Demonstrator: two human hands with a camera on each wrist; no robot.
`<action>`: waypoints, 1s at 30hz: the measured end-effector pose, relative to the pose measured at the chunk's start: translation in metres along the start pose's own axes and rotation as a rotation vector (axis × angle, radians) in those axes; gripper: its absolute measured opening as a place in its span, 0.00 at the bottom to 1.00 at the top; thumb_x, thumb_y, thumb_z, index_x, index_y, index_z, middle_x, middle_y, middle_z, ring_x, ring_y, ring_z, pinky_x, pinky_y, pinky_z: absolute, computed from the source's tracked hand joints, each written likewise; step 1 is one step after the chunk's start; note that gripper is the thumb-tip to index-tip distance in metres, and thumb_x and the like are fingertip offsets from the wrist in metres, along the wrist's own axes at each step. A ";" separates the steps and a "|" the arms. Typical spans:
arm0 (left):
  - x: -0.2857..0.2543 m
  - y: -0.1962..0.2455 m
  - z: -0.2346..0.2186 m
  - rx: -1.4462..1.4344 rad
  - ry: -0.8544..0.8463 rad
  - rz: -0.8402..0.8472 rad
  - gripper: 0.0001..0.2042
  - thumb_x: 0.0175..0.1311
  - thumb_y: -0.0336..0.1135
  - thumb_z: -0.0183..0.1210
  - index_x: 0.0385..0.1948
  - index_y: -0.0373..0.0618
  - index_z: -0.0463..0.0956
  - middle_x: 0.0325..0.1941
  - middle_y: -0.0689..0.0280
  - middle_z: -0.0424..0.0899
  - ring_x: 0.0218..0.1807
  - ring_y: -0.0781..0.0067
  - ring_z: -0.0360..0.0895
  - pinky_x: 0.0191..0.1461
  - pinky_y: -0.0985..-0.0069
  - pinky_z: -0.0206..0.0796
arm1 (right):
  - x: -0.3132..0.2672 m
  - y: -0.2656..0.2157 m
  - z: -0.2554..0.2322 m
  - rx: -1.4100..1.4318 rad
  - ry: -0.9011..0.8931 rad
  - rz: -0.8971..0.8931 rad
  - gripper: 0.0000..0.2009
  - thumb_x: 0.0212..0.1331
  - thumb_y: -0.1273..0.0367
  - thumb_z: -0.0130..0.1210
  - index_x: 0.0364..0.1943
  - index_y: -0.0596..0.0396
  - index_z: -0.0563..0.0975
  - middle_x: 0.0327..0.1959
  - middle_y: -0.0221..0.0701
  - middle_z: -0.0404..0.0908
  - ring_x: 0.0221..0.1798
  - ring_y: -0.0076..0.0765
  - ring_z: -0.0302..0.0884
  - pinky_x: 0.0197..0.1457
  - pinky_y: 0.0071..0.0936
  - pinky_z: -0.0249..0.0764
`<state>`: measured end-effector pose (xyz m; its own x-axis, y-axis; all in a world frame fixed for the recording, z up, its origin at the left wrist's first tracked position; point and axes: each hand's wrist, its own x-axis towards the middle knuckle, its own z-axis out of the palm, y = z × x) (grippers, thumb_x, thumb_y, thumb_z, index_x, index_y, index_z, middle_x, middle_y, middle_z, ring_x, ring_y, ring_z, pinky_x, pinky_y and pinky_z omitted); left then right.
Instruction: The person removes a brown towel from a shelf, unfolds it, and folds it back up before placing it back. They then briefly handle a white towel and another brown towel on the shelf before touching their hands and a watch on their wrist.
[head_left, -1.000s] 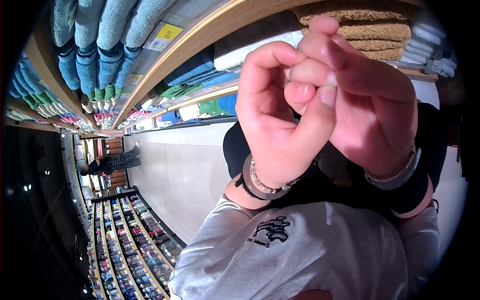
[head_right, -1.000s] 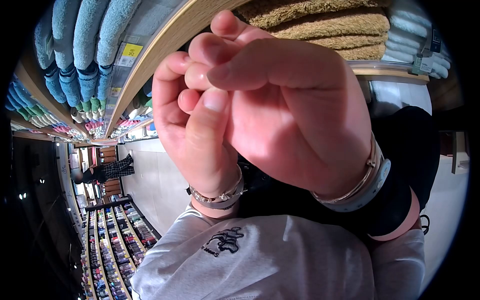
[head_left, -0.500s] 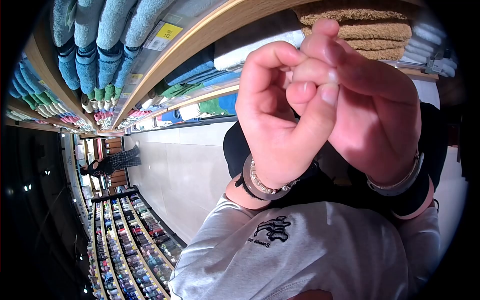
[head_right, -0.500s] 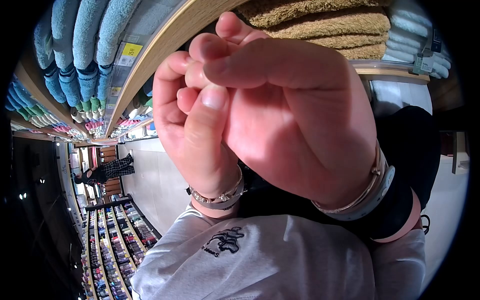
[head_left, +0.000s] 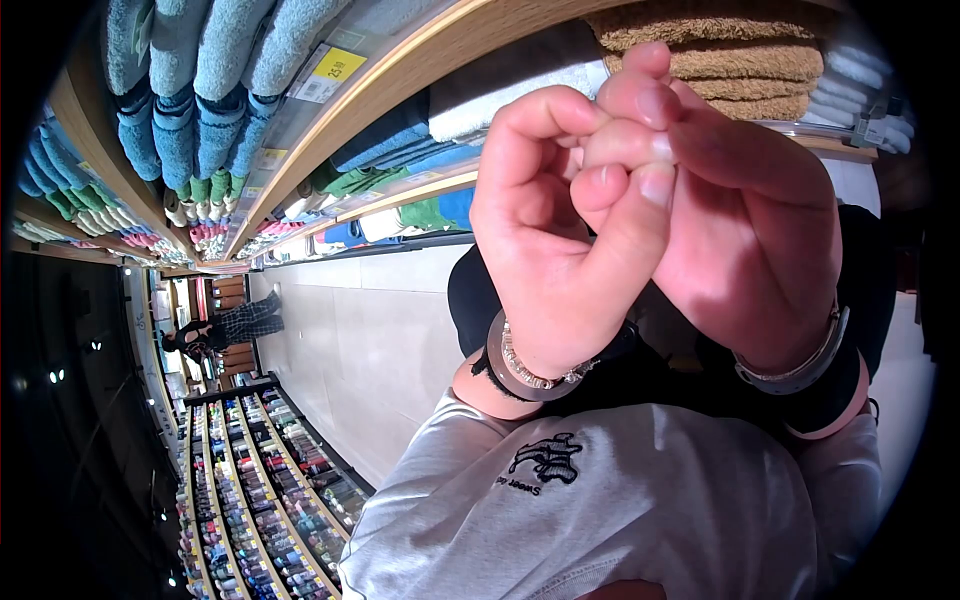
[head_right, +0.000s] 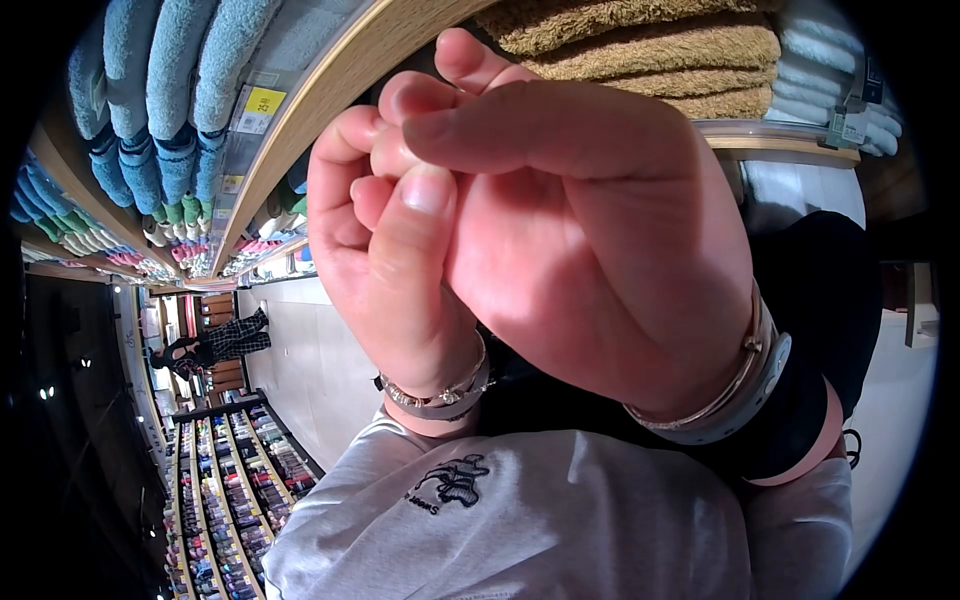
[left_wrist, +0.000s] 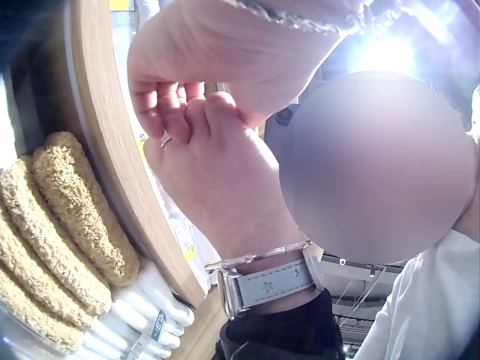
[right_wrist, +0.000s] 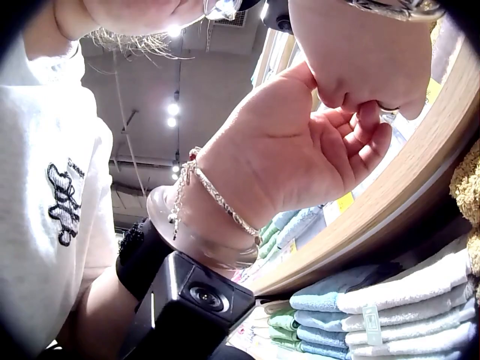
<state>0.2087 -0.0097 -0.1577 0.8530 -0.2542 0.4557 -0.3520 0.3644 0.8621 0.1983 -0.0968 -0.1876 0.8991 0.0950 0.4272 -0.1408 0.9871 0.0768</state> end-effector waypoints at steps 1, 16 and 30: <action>0.000 0.000 0.000 0.001 0.002 -0.001 0.14 0.51 0.23 0.55 0.40 0.38 0.64 0.38 0.61 0.74 0.42 0.74 0.72 0.50 0.79 0.63 | 0.001 0.001 0.005 0.019 0.039 -0.002 0.13 0.54 0.76 0.43 0.45 0.61 0.61 0.38 0.36 0.66 0.43 0.39 0.70 0.50 0.30 0.66; 0.004 0.012 -0.008 0.250 -0.113 0.031 0.18 0.51 0.29 0.59 0.42 0.36 0.64 0.40 0.61 0.73 0.42 0.76 0.71 0.50 0.78 0.62 | 0.005 -0.021 0.021 -0.252 0.065 0.100 0.15 0.54 0.76 0.44 0.46 0.59 0.60 0.40 0.33 0.64 0.41 0.33 0.66 0.50 0.27 0.64; 0.011 0.032 -0.025 0.642 -0.377 0.147 0.19 0.52 0.32 0.60 0.42 0.30 0.67 0.41 0.54 0.75 0.45 0.69 0.72 0.52 0.75 0.62 | 0.004 -0.020 0.027 -0.409 0.139 0.111 0.12 0.51 0.78 0.46 0.42 0.61 0.67 0.44 0.36 0.65 0.38 0.30 0.68 0.46 0.27 0.65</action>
<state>0.2167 0.0216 -0.1305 0.6307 -0.5744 0.5217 -0.7057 -0.1450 0.6935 0.1934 -0.1194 -0.1632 0.9389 0.1921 0.2857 -0.0891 0.9371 -0.3374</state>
